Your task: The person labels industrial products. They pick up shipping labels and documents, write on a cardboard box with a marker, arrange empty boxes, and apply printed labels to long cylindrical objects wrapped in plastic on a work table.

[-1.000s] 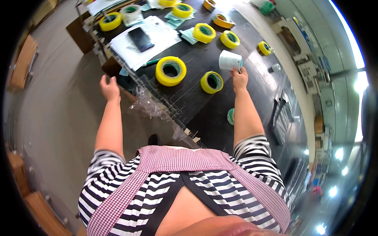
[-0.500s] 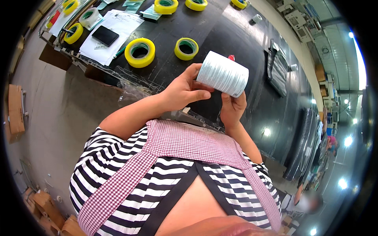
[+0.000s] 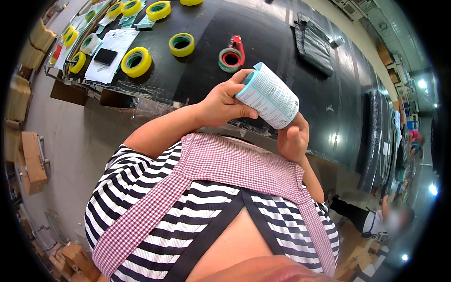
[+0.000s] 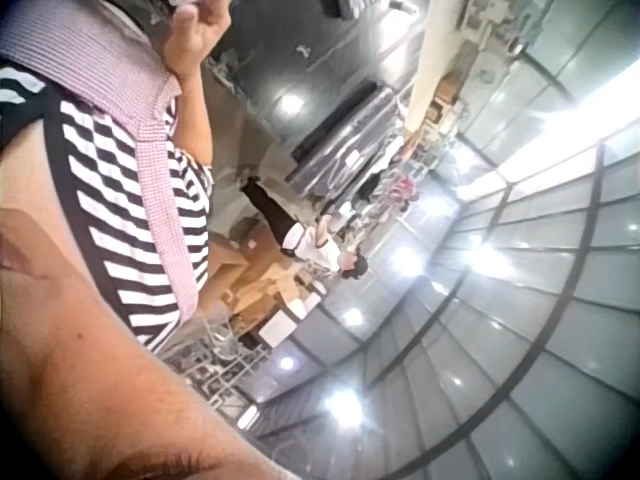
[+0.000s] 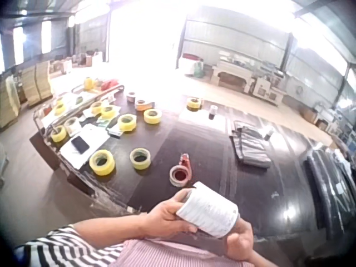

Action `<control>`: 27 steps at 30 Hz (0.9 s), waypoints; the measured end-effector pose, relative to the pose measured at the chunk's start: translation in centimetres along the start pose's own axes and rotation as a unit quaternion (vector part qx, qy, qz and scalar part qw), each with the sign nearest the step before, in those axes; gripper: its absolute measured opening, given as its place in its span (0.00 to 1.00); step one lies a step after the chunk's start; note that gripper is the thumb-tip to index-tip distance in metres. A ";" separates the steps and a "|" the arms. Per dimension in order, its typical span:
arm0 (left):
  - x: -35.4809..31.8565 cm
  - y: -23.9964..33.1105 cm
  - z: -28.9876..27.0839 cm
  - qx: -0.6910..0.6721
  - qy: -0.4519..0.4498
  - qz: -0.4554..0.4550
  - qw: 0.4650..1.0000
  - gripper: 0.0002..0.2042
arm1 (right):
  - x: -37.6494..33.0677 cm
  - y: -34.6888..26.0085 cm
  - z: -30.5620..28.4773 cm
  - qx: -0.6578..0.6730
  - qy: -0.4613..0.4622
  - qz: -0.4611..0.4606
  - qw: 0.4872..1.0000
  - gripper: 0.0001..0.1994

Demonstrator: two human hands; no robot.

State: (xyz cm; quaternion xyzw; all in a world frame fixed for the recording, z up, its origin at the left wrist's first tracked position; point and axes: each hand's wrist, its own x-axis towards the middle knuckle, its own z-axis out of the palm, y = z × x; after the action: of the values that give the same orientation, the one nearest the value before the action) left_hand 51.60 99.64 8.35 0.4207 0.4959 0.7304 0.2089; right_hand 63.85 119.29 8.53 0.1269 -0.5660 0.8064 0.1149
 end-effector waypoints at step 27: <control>14.3 -13.9 40.7 -0.169 -0.377 -0.071 0.908 0.22 | -30.7 -20.6 -19.8 -0.558 0.337 -0.134 0.746 0.11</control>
State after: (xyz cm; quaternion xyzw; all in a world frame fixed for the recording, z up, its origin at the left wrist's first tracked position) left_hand 75.48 138.10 7.91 0.5867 0.2778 0.5733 0.4999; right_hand 98.04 143.52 10.01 -0.1657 -0.8168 0.3133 0.4551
